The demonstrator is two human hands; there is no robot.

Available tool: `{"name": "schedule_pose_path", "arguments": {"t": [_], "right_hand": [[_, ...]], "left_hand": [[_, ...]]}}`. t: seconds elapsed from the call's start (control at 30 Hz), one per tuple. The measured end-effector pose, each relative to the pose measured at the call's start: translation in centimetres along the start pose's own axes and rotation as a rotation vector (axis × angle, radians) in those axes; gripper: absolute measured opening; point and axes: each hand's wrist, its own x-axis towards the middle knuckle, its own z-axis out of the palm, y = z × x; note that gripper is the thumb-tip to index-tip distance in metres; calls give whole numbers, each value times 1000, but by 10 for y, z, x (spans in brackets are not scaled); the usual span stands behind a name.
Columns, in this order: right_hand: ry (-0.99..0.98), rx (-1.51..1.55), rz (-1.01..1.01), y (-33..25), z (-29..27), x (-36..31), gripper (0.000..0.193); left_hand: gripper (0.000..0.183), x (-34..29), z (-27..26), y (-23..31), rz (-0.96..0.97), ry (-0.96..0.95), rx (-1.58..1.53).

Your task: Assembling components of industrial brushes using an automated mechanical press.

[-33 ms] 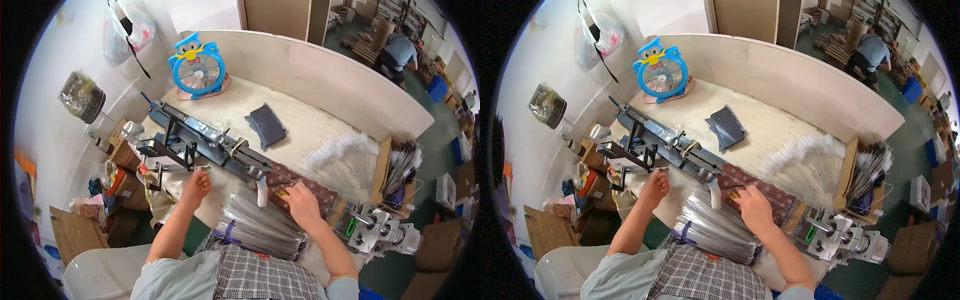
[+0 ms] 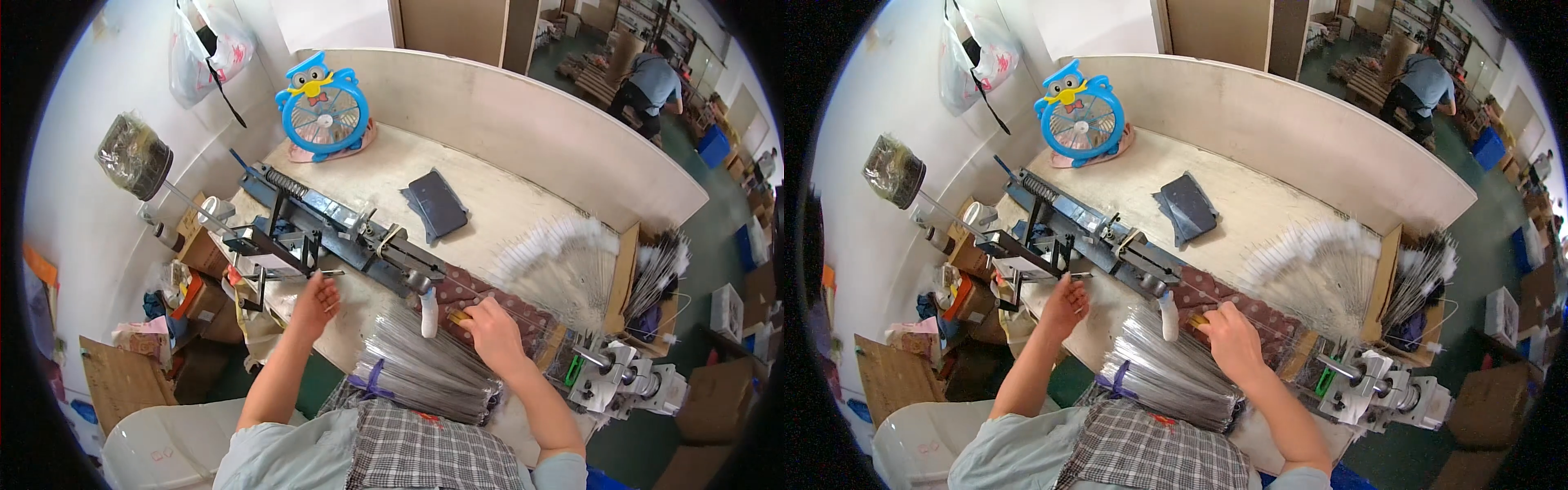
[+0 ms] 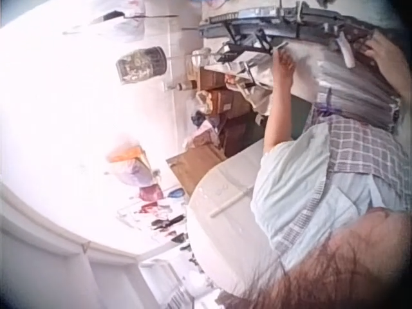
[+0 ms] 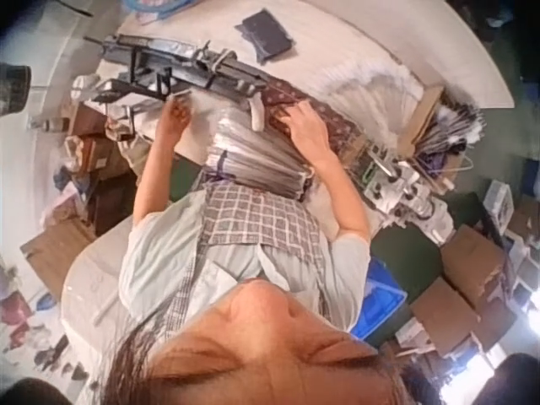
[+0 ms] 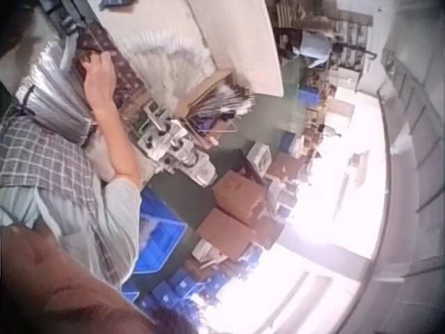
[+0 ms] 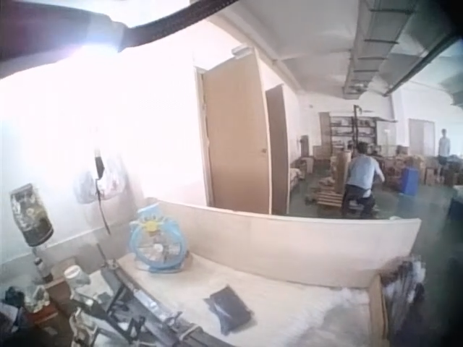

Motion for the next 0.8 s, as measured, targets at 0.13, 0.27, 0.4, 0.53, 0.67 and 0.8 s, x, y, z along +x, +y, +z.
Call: {"name": "schedule_pose_path", "arguments": {"t": [0.13, 0.27, 0.4, 0.53, 0.67, 0.8], "right_hand": [[-95, 85, -4, -13, -5, 9, 15], [-146, 94, 1, -16, -15, 7, 14], [-104, 118, 38, -25, -46, 1, 14], [96, 129, 5, -24, -71, 11, 16], [114, 96, 167, -6, -77, 10, 15], [86, 263, 270, 0, -83, -4, 16]], "left_hand": [[18, 11, -24, 8, 20, -31, -42], [15, 16, -19, -1, 70, 15, -70], [9, 3, 8, -10, 278, 173, -69], [13, -53, 74, -55, 277, -311, 175], [15, -81, 159, -88, 96, -562, 244], [14, -69, 183, -113, 153, -697, 204]]}}
